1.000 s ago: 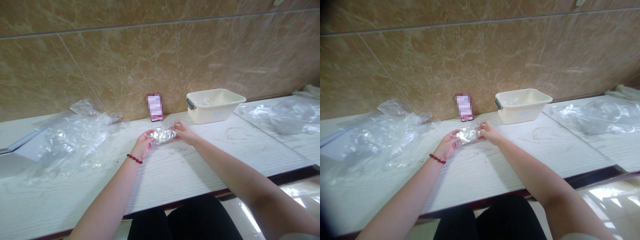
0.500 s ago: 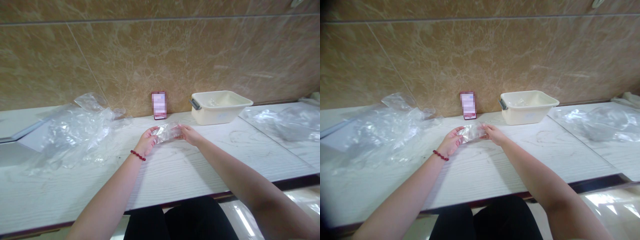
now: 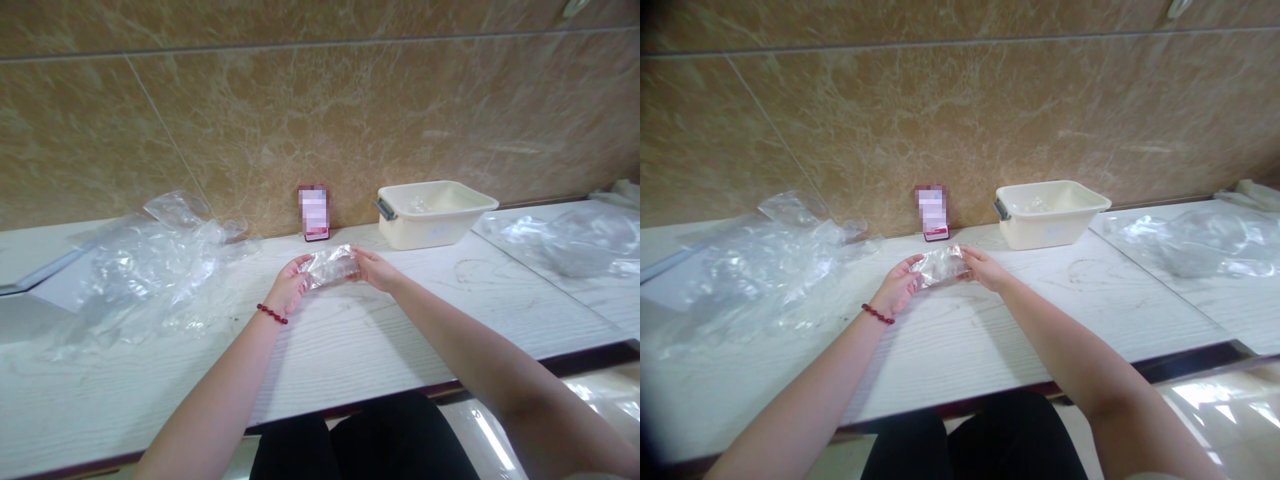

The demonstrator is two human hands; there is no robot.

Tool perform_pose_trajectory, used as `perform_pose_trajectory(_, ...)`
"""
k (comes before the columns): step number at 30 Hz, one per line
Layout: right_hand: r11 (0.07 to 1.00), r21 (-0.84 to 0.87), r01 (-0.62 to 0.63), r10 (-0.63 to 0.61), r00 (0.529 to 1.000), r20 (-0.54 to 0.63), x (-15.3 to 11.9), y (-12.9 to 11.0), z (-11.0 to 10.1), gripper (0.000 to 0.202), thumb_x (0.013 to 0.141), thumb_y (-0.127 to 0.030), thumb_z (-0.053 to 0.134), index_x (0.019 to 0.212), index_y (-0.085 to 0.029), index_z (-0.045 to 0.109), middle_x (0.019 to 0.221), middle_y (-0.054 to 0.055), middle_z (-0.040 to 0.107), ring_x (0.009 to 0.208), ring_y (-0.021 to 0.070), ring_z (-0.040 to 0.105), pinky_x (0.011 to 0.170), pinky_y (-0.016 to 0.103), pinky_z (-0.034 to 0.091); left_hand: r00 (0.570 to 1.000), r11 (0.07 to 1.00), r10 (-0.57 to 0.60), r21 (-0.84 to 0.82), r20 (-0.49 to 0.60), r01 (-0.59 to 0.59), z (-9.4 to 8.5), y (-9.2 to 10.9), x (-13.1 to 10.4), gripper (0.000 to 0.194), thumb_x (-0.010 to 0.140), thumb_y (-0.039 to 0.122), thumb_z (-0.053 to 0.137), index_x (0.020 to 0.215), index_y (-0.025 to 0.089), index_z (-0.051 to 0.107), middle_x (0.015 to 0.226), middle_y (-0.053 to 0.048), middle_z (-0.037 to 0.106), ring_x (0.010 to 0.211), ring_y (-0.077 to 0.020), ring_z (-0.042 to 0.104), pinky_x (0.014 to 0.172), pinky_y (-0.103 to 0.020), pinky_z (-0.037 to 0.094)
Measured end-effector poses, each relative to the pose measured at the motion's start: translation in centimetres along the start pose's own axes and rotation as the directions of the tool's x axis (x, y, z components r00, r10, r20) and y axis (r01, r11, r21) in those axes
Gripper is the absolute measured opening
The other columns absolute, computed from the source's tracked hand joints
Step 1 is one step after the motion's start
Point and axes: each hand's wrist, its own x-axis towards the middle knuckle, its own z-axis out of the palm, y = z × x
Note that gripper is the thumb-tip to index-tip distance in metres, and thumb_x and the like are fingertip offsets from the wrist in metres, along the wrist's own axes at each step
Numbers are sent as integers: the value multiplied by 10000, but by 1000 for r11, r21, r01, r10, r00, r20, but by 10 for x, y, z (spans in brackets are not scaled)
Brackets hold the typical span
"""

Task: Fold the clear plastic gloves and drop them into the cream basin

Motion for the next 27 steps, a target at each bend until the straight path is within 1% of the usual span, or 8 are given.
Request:
perform_pose_trajectory(4,999,-46,10,-11,1000,-20,-1,-2,0,264,723,-374,511,932,-228,581,984,32,550,766,109,522,599,234,460,1000,998,21,51,-5,-20,0,-2,1,396,605,26,511,977,161,507,820,-25,589,659,-102,566,596,-222,450)
perform_pose_trajectory(8,993,-114,-33,28,998,-50,-2,-4,2,268,660,-366,583,853,-184,620,835,30,576,711,90,507,575,195,428,999,997,35,71,-20,-34,0,-2,1,399,594,25,508,970,158,511,808,-20,593,629,-91,559,572,-204,441)
perform_pose_trajectory(12,991,-118,-59,52,997,-56,-2,-4,3,298,614,-378,618,826,-168,635,792,32,576,691,87,499,580,197,419,999,996,50,69,-17,-48,1,-1,0,399,593,32,515,970,162,514,805,-15,596,618,-83,554,561,-192,435)
perform_pose_trajectory(17,992,-91,-85,83,996,-24,-3,-6,3,343,642,-433,575,834,-155,635,808,53,581,704,102,504,600,229,425,999,997,39,69,-8,-38,2,-1,-1,398,594,37,517,971,164,513,807,-19,600,633,-91,559,571,-201,440)
perform_pose_trajectory(22,990,-111,-91,90,996,-8,-4,-6,3,309,621,-378,618,845,-166,629,828,42,580,725,98,509,620,216,424,999,997,35,69,-6,-35,3,0,0,393,593,34,517,966,159,514,843,-27,596,659,-99,562,586,-211,446)
perform_pose_trajectory(27,991,-110,-73,72,997,-8,-4,-6,3,316,677,-415,552,860,-168,622,831,46,572,716,98,500,603,222,427,999,996,42,77,-21,-40,3,-1,0,390,599,24,512,962,164,517,849,-28,596,687,-108,565,618,-229,456)
